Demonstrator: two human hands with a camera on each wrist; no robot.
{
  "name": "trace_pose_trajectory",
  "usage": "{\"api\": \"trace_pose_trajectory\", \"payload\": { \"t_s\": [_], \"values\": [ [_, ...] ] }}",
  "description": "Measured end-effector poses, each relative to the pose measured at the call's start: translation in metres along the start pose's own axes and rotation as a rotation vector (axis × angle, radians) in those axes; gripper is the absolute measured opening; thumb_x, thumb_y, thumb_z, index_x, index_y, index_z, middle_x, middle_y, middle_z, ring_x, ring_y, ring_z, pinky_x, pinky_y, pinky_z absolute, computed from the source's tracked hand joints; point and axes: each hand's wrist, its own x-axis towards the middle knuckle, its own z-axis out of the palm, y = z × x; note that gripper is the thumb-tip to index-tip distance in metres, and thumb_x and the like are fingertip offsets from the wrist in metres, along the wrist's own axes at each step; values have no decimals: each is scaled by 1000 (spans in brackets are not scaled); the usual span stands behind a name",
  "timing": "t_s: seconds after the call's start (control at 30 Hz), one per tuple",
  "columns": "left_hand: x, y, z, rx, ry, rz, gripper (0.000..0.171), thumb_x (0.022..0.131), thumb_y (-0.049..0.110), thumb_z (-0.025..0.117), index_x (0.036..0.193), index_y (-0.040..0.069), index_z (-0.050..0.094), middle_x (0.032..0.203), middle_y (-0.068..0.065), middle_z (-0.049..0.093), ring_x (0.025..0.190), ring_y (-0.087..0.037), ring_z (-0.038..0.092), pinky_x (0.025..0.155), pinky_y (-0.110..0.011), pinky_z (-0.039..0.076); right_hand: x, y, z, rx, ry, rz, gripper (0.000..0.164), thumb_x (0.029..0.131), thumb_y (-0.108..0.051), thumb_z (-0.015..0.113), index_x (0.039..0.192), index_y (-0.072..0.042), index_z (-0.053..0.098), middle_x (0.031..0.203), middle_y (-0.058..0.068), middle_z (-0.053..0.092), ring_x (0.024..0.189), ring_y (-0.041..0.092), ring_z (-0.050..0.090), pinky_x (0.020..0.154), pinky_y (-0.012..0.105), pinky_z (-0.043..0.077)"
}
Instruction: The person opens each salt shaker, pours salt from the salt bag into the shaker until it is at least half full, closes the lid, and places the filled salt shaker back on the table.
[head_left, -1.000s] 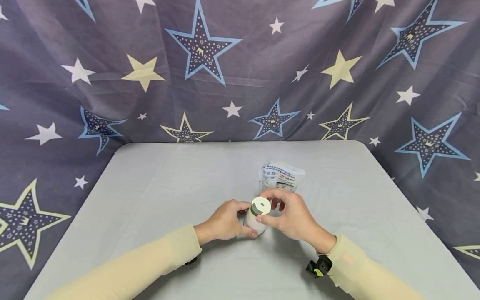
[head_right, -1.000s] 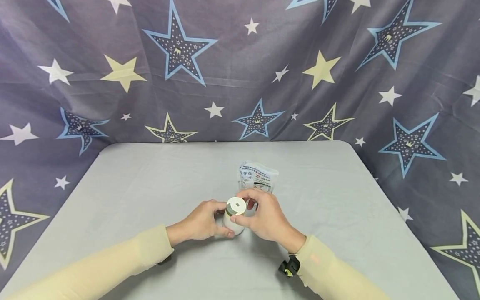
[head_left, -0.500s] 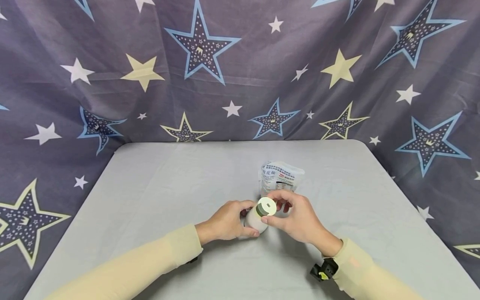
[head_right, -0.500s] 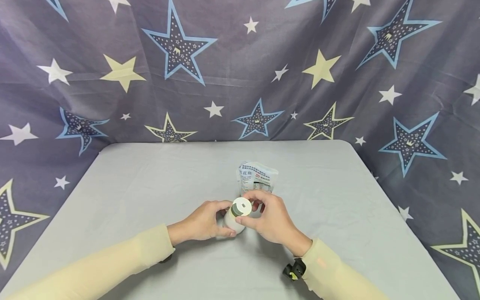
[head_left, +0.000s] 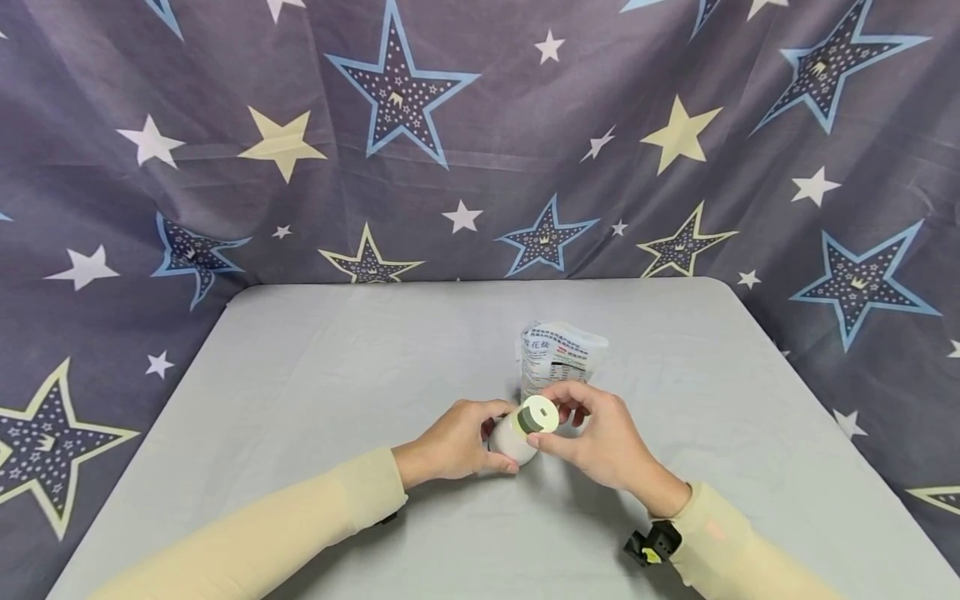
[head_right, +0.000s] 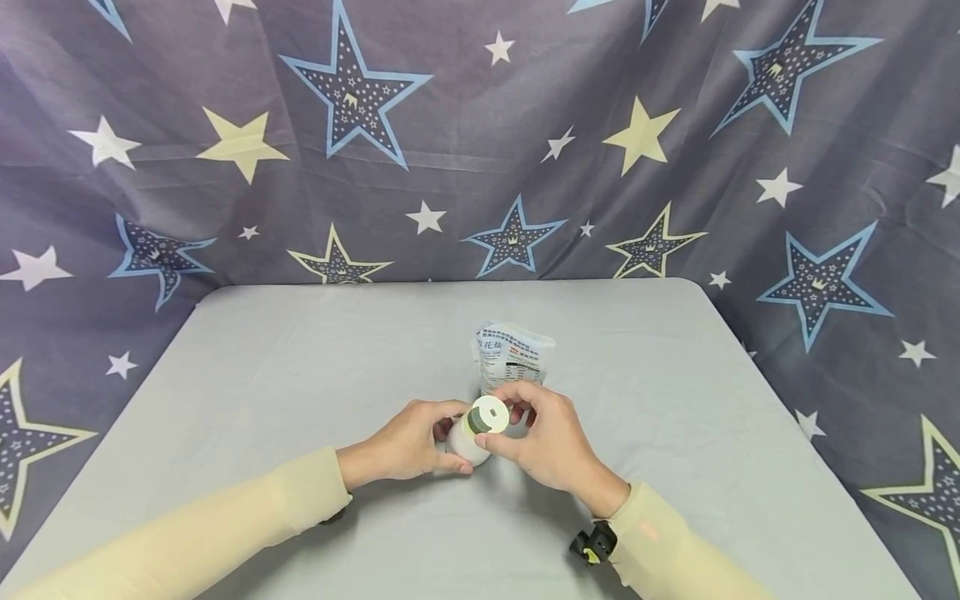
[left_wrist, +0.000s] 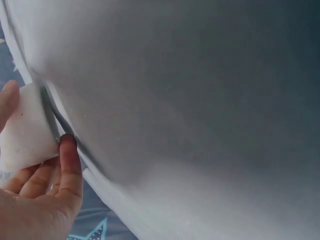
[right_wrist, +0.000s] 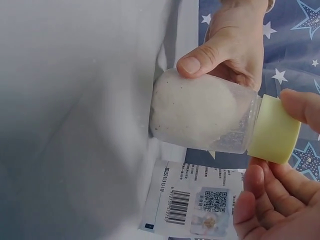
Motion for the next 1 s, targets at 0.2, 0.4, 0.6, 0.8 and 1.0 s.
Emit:
{"api": "trace_pose_trajectory", "payload": {
  "t_s": [0.2, 0.4, 0.6, 0.8, 1.0],
  "values": [
    [0, -1, 1, -15, 2, 18, 56, 72, 18, 96, 121, 14, 70, 101, 4, 72, 83, -17, 64, 72, -24, 53, -1, 1, 3, -42, 30, -25, 37, 71, -19, 96, 96, -21, 68, 82, -10, 63, 76, 19, 59, 66, 36, 50],
    [1, -1, 1, -10, -2, 8, 55, 72, 20, 96, 121, 18, 70, 98, 7, 71, 82, -16, 64, 72, -24, 52, -3, 2, 7, -94, 61, -41, 38, 71, -22, 96, 94, -22, 65, 81, -15, 63, 74, 20, 59, 65, 33, 48],
    [1, -2, 0, -2, -2, 28, 56, 73, 20, 95, 123, 17, 70, 100, 7, 72, 81, -17, 64, 71, -24, 52, -5, 0, 10, -149, 104, -54, 41, 71, -27, 96, 89, -20, 60, 78, -12, 59, 72, 19, 57, 62, 27, 44],
    [1, -1, 0, 4, -1, 28, 57, 73, 20, 96, 124, 17, 70, 100, 8, 72, 80, -17, 64, 70, -24, 52, -6, -2, 12, -193, 136, -32, 45, 71, -35, 96, 86, -20, 57, 75, -7, 57, 70, 16, 55, 62, 25, 42],
    [2, -1, 0, 6, -7, 28, 56, 73, 20, 96, 123, 17, 71, 101, 9, 72, 80, -16, 64, 71, -24, 53, -7, -2, 10, -180, 128, -58, 49, 69, -36, 97, 98, -17, 63, 82, -9, 61, 73, 18, 58, 63, 28, 46]
  ]
}}
